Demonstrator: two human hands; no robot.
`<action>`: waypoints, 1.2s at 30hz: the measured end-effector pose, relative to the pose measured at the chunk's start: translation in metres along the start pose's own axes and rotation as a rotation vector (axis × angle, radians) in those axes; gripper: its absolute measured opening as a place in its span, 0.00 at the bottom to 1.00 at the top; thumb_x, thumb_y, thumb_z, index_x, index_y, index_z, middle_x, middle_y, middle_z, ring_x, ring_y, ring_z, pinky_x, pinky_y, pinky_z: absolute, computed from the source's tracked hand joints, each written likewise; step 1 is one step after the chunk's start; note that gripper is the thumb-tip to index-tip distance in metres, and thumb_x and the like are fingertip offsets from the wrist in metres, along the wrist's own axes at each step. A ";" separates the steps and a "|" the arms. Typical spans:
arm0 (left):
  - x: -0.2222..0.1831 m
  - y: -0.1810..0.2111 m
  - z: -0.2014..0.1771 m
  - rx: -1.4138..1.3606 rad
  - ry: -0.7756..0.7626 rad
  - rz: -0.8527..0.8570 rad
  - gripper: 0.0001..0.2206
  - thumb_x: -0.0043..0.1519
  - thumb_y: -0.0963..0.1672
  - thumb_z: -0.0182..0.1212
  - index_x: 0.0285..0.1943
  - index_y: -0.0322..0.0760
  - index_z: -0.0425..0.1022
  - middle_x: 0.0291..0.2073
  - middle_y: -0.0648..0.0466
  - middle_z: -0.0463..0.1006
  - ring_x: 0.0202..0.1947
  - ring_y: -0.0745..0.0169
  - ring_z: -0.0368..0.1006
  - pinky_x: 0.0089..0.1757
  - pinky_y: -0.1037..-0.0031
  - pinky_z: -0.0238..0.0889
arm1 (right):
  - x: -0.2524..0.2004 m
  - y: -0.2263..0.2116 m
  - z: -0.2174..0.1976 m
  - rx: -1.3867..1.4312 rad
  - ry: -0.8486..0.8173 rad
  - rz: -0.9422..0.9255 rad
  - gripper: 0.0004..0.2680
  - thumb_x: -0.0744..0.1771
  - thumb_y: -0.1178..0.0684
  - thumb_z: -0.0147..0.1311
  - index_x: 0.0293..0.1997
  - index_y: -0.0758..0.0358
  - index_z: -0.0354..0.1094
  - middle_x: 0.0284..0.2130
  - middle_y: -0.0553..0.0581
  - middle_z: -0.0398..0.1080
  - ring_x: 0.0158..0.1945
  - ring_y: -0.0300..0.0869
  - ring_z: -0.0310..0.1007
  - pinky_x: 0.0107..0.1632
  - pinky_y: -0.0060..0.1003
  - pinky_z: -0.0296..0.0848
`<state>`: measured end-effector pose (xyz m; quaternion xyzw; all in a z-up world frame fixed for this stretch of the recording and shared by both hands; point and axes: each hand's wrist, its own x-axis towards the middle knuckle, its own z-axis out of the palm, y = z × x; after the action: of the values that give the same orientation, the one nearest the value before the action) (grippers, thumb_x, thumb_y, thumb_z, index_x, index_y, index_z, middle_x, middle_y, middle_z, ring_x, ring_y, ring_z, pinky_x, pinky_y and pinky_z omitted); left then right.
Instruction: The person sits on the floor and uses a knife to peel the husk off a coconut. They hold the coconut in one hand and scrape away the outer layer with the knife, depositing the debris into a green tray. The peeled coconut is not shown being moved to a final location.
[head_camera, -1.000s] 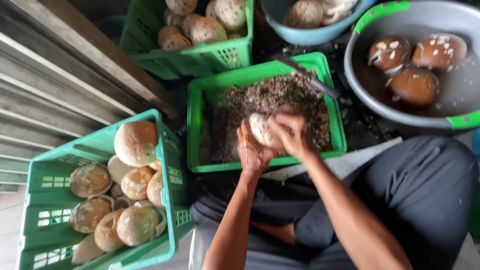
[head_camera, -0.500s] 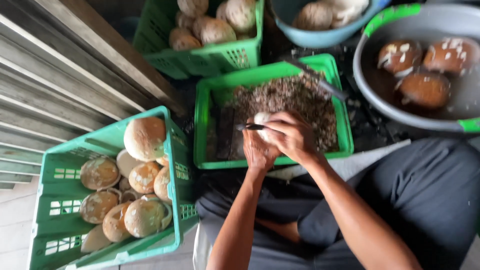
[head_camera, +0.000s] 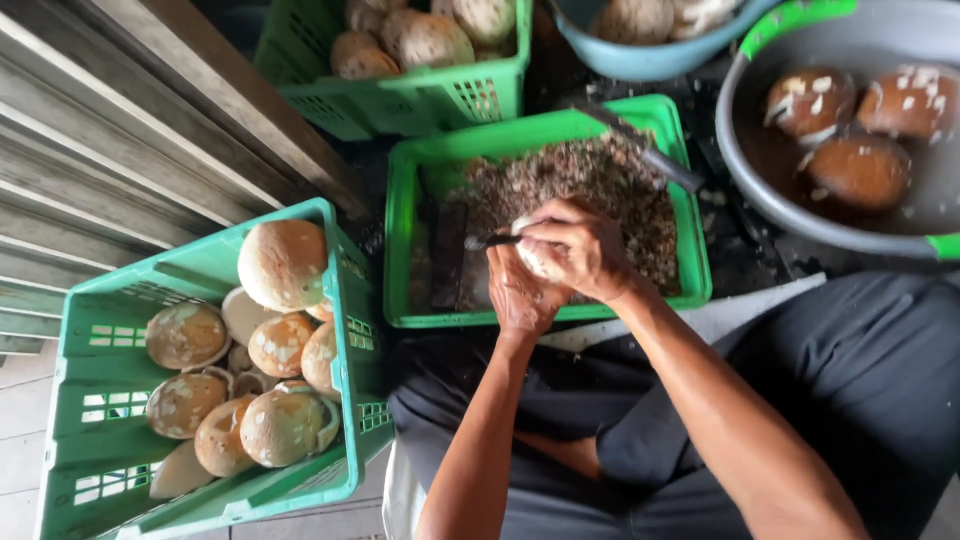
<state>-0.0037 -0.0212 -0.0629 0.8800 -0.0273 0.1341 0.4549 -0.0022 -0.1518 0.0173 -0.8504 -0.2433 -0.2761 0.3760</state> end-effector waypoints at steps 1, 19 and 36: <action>-0.005 0.001 -0.003 0.005 -0.018 -0.011 0.49 0.28 0.53 0.76 0.63 0.42 0.60 0.48 0.47 0.67 0.50 0.36 0.73 0.51 0.50 0.70 | -0.013 0.012 0.007 0.004 -0.005 0.021 0.07 0.69 0.46 0.54 0.40 0.51 0.77 0.41 0.49 0.73 0.45 0.46 0.73 0.48 0.38 0.73; -0.014 0.037 -0.054 0.042 -0.196 -0.103 0.48 0.34 0.57 0.76 0.67 0.49 0.59 0.51 0.49 0.70 0.50 0.38 0.76 0.51 0.50 0.71 | -0.045 0.045 0.050 0.173 0.391 0.291 0.09 0.64 0.47 0.69 0.43 0.57 0.78 0.38 0.56 0.78 0.45 0.48 0.78 0.47 0.38 0.75; -0.003 0.043 -0.051 0.067 -0.272 -0.137 0.55 0.27 0.59 0.78 0.69 0.51 0.56 0.56 0.49 0.70 0.54 0.41 0.74 0.56 0.54 0.68 | 0.004 0.052 0.010 0.394 -0.090 0.620 0.16 0.66 0.41 0.61 0.43 0.68 0.76 0.46 0.66 0.76 0.56 0.58 0.72 0.57 0.50 0.71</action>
<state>-0.0249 -0.0055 -0.0015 0.9044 -0.0240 -0.0168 0.4256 0.0360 -0.1747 -0.0120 -0.8062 -0.0389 -0.0595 0.5874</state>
